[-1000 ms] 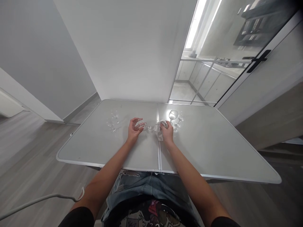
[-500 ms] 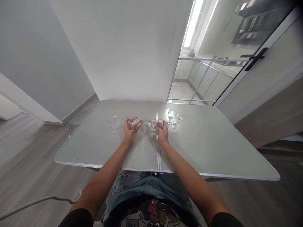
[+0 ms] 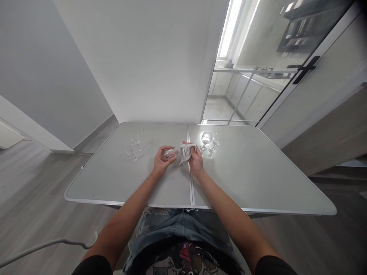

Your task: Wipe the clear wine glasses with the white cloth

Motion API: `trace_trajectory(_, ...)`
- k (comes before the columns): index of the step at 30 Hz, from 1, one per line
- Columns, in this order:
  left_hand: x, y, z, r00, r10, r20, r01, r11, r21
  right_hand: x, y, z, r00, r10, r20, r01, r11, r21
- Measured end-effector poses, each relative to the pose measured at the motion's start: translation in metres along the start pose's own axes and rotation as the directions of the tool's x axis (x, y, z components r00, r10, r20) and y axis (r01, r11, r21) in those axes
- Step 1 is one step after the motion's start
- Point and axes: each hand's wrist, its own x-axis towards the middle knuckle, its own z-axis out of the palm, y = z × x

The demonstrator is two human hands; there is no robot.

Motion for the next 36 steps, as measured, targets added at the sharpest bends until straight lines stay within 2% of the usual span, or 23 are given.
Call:
trace_trajectory(2,0.000,0.001,0.000,1.000,0.012,-0.005,-0.012,1.000,-0.013,0.000,0.005,0.000,1.000,0.009,-0.016,-0.009,0.999,0.033)
trace_trajectory(6,0.002,0.001,-0.002,0.987,0.087,-0.137,-0.090,0.996,-0.012,0.000,0.014,0.001,0.993,0.120,-0.013,-0.119,0.992,0.035)
trace_trajectory(8,0.002,0.001,-0.004,0.986,0.082,-0.145,-0.085,0.996,-0.015,-0.001,0.015,0.001,0.996,0.086,-0.008,-0.086,0.996,0.016)
trace_trajectory(12,0.002,-0.001,-0.004,0.996,0.043,-0.076,-0.046,0.998,-0.039,0.000,0.018,0.000,0.998,-0.017,-0.056,0.017,1.000,0.002)
trace_trajectory(14,0.003,-0.002,-0.004,0.993,0.061,-0.103,-0.065,0.997,-0.032,0.000,0.021,-0.003,0.997,0.007,-0.070,-0.011,0.998,-0.060)
trace_trajectory(16,0.005,-0.003,-0.004,0.979,0.102,-0.178,-0.106,0.994,-0.014,-0.001,0.025,-0.005,0.998,0.013,-0.060,-0.023,0.986,-0.167)
trace_trajectory(18,0.005,-0.003,-0.005,0.964,0.130,-0.230,-0.132,0.991,0.006,-0.003,0.026,-0.007,0.999,-0.030,-0.034,0.020,0.964,-0.266)
trace_trajectory(21,0.003,-0.003,-0.005,0.976,0.103,-0.190,-0.103,0.995,0.010,-0.005,0.021,-0.008,0.994,-0.100,-0.038,0.083,0.945,-0.316)
trace_trajectory(24,0.001,-0.001,-0.003,0.990,0.067,-0.128,-0.068,0.998,-0.002,-0.003,0.017,-0.006,0.995,-0.077,-0.065,0.054,0.954,-0.294)
trace_trajectory(28,0.002,-0.002,-0.003,0.978,0.103,-0.182,-0.103,0.995,0.009,-0.004,0.016,-0.006,1.000,0.006,-0.016,-0.010,0.955,-0.296)
trace_trajectory(32,0.003,-0.004,-0.006,0.960,0.131,-0.246,-0.129,0.991,0.022,-0.006,0.018,-0.009,1.000,-0.001,0.005,0.002,0.962,-0.272)
trace_trajectory(34,0.002,-0.004,-0.006,0.968,0.116,-0.224,-0.115,0.993,0.014,-0.005,0.020,-0.010,1.000,-0.016,-0.017,0.011,0.971,-0.238)
trace_trajectory(36,0.000,-0.003,-0.004,0.984,0.081,-0.158,-0.082,0.997,-0.001,-0.002,0.023,-0.010,0.999,-0.009,-0.039,0.001,0.979,-0.204)
